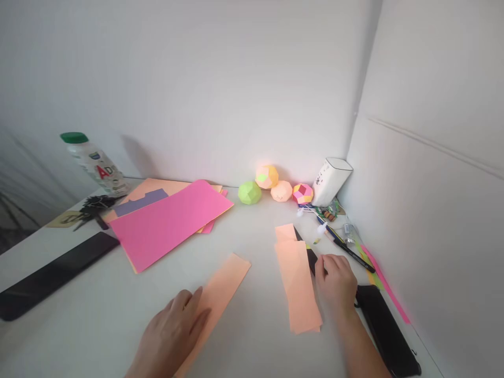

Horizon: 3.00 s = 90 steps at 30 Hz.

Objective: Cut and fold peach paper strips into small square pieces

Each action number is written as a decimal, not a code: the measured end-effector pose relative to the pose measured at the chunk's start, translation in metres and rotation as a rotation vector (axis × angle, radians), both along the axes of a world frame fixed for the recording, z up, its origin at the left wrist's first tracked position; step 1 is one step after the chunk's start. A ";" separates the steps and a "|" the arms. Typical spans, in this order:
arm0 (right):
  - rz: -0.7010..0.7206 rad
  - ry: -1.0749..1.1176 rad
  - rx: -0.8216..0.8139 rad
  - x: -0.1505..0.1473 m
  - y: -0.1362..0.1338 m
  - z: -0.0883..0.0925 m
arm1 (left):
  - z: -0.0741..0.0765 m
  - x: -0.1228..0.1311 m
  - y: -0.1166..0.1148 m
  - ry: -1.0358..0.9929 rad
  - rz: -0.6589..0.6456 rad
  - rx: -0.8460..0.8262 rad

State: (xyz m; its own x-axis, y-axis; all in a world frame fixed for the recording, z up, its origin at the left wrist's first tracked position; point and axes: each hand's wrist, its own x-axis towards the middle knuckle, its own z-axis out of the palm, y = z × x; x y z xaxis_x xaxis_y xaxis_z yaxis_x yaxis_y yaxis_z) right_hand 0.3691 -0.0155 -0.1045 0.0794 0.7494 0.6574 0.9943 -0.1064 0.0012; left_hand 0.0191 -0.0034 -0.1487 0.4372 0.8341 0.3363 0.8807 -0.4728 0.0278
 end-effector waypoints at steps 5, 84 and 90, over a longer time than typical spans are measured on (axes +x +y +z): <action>-0.058 -0.011 -0.204 0.016 -0.005 -0.017 | -0.001 -0.001 0.009 -0.064 -0.478 0.130; 0.704 0.082 -0.679 -0.063 -0.066 0.020 | -0.017 0.031 0.020 -0.027 0.169 -0.215; 0.710 0.067 -0.658 -0.069 -0.062 0.013 | -0.018 0.032 0.020 -0.020 0.171 -0.214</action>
State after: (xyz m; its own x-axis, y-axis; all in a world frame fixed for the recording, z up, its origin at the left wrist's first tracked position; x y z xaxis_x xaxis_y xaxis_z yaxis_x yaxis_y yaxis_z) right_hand 0.2998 -0.0775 -0.0913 -0.5114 0.8535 0.1000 0.8268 0.5204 -0.2134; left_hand 0.0506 0.0169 -0.1670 0.2793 0.9482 0.1514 0.9454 -0.2992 0.1296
